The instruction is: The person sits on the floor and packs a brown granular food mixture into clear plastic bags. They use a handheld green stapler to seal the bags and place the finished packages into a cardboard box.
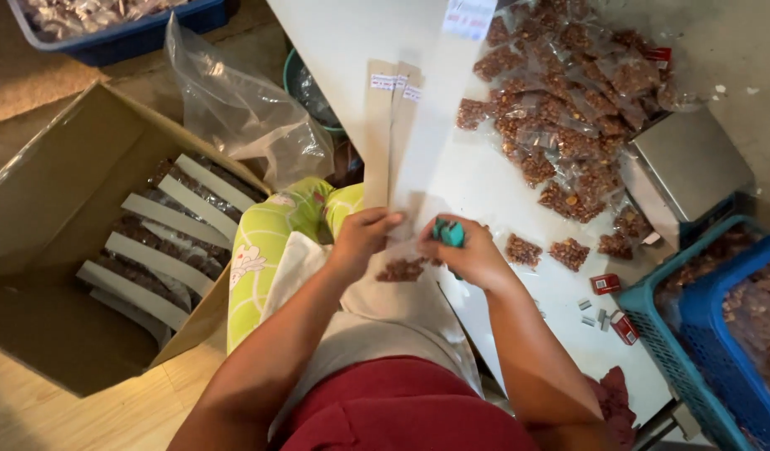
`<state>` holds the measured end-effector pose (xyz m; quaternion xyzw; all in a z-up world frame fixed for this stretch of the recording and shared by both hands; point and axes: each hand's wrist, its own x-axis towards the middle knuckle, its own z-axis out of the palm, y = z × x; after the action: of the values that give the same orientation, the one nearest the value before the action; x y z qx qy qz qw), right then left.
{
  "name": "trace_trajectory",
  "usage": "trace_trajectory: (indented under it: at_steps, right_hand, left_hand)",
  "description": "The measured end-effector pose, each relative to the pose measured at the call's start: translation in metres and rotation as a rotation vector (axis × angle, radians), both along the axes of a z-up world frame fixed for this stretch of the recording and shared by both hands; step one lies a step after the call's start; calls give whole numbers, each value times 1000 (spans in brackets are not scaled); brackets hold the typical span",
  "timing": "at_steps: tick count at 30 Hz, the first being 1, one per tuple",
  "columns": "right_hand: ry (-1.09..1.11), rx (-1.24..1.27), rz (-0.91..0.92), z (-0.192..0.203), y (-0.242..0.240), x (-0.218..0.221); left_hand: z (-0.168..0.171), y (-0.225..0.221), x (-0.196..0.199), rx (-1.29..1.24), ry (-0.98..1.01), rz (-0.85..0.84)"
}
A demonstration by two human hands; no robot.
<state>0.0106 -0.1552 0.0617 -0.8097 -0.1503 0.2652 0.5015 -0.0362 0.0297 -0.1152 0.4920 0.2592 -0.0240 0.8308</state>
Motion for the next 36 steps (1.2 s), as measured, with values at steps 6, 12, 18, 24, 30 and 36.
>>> trace_trajectory:
  at_steps: [6, 12, 18, 24, 30, 36]
  right_hand:
    - [-98, -109, -216, -19, 10, 20]
    - [-73, -119, -307, 17, 8, 20]
    - [-81, -2, -135, 9, -15, 44]
    - [10, 139, -87, 43, -15, 38]
    - [13, 35, -50, 25, -20, 55]
    - [64, 621, -884, 42, 31, 50]
  left_hand:
    - [113, -14, 2, 138, -36, 131]
    - [157, -29, -8, 77, -176, 50]
    - [135, -24, -1, 145, -219, 13]
    - [138, -21, -1, 153, -292, -11]
    - [131, -31, 3, 178, -270, 62]
    - [146, -46, -2, 300, -240, 141]
